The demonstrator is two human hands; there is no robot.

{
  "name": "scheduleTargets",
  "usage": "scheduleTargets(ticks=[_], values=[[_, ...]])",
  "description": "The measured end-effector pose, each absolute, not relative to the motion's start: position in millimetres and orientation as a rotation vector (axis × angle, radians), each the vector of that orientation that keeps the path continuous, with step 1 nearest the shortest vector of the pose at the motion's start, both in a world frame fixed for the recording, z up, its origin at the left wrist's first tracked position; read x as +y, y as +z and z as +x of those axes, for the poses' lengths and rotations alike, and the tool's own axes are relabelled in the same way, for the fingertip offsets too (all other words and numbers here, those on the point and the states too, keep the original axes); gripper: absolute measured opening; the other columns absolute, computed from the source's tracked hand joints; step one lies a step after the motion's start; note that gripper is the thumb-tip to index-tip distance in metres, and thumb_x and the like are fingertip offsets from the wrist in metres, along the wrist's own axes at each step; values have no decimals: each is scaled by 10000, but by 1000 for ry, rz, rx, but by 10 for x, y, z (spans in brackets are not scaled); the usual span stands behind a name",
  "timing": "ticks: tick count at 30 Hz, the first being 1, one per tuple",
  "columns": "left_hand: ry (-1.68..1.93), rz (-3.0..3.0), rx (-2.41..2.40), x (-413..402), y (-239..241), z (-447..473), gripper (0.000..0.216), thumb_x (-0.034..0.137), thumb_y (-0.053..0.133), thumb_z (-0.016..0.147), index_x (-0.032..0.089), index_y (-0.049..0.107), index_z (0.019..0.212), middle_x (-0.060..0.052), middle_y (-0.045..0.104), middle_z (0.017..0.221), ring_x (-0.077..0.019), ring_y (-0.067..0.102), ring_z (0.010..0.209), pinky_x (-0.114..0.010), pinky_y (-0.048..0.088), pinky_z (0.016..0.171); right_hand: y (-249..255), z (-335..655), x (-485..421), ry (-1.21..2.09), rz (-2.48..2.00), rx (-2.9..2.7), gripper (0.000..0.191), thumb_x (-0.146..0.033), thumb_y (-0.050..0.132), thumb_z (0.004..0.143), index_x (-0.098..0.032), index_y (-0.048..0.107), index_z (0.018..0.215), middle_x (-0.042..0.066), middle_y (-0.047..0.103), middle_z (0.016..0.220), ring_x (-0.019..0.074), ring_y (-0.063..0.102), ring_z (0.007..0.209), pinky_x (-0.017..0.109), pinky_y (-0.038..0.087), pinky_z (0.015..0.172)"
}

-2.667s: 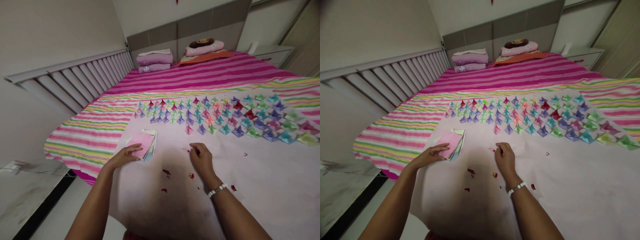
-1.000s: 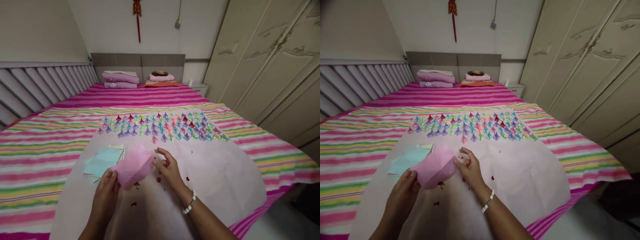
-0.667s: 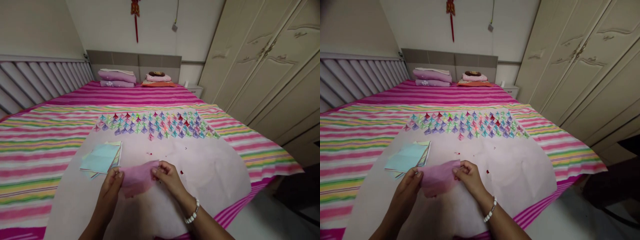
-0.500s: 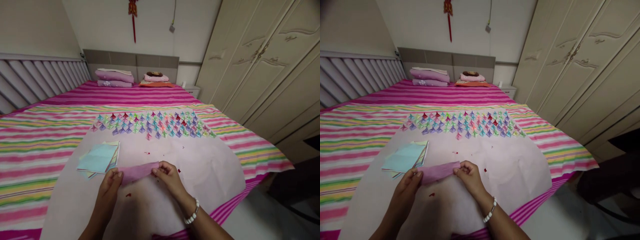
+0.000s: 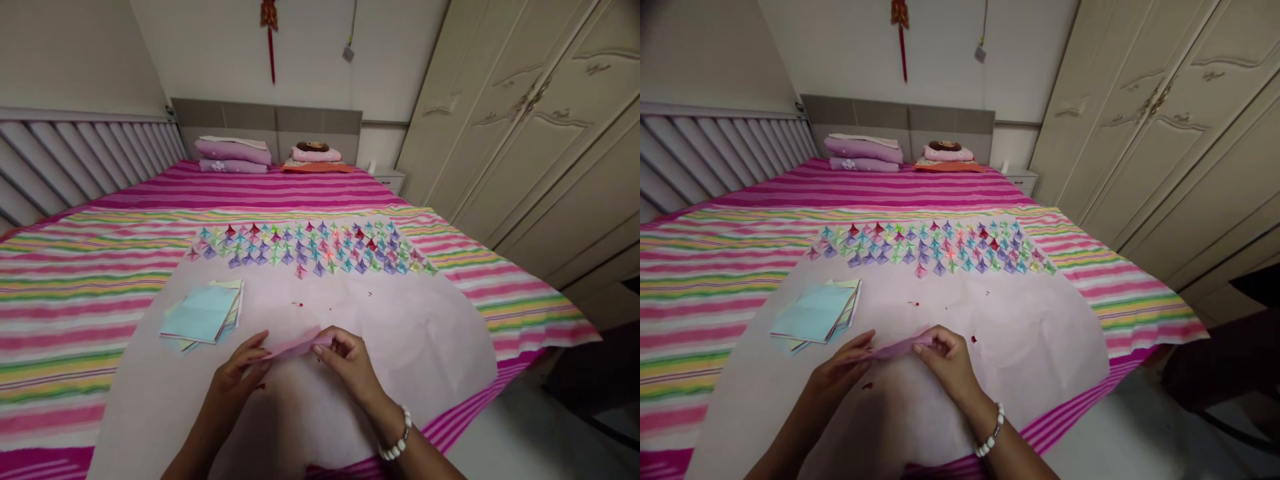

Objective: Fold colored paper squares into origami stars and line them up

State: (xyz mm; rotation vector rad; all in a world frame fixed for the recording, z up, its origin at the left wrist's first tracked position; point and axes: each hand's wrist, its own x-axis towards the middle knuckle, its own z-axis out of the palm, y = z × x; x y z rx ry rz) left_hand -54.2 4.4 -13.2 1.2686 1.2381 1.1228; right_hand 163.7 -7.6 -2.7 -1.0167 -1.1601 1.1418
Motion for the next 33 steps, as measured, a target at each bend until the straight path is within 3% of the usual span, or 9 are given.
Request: scheduleTargets(ticks=[5,10,15,19,24,27,29,33], values=[[1080,1412,1143,58,-63,-597,236,244,833,534,247,777,764,-123,677,1154,-302,632,1040,-350,571,807,-45,1686,-97,1033,-918,-1295,129,-334,741,734,-212,700,729,58,676,836,201,625,832,341,489,787],[1045,1374,1201,2,-38,-581,135,275,794,612,232,775,739,-120,690,1109,-292,644,992,-361,569,813,-36,1724,-136,1036,-935,-1300,165,-334,743,739,-210,662,665,89,674,1018,220,618,957,360,484,839],[1117,1385,1194,-50,-2,-566,139,281,793,605,215,773,726,-110,740,887,-286,658,950,-352,539,853,-41,1711,-156,1115,-858,-1322,122,-309,739,746,-234,699,833,72,690,988,218,627,978,362,486,861],[1157,1384,1282,-85,22,-526,180,304,786,630,234,766,795,-63,742,872,-247,674,822,-326,557,743,-34,1703,-166,1134,-943,-1292,127,-332,727,754,-209,692,762,53,687,859,187,619,790,304,487,707],[1193,1292,1274,-99,25,-455,208,310,797,629,215,748,807,-38,735,776,-207,662,705,-273,542,635,-27,1697,-156,1134,-1017,-1203,242,-360,758,700,-183,608,630,31,628,848,104,462,571,236,385,511],[1235,1188,1262,-88,-9,-416,247,293,809,614,206,731,831,-41,728,811,-199,661,705,-249,536,585,-44,1683,-129,1082,-1009,-1126,298,-341,786,661,-187,539,594,22,607,841,108,462,604,231,395,532],[1299,1113,1234,-77,-34,-391,327,260,823,592,213,716,898,-54,716,962,-224,671,839,-242,552,613,-61,1668,-112,1071,-991,-1099,281,-324,785,664,-195,541,617,13,604,812,118,484,632,235,417,566],[1422,912,1201,-57,-67,-365,761,175,858,513,269,580,1216,-99,575,1304,-309,553,1188,-255,575,708,-109,1624,-96,1134,-958,-1070,211,-311,771,688,-206,639,815,25,634,857,143,571,710,259,478,650]])
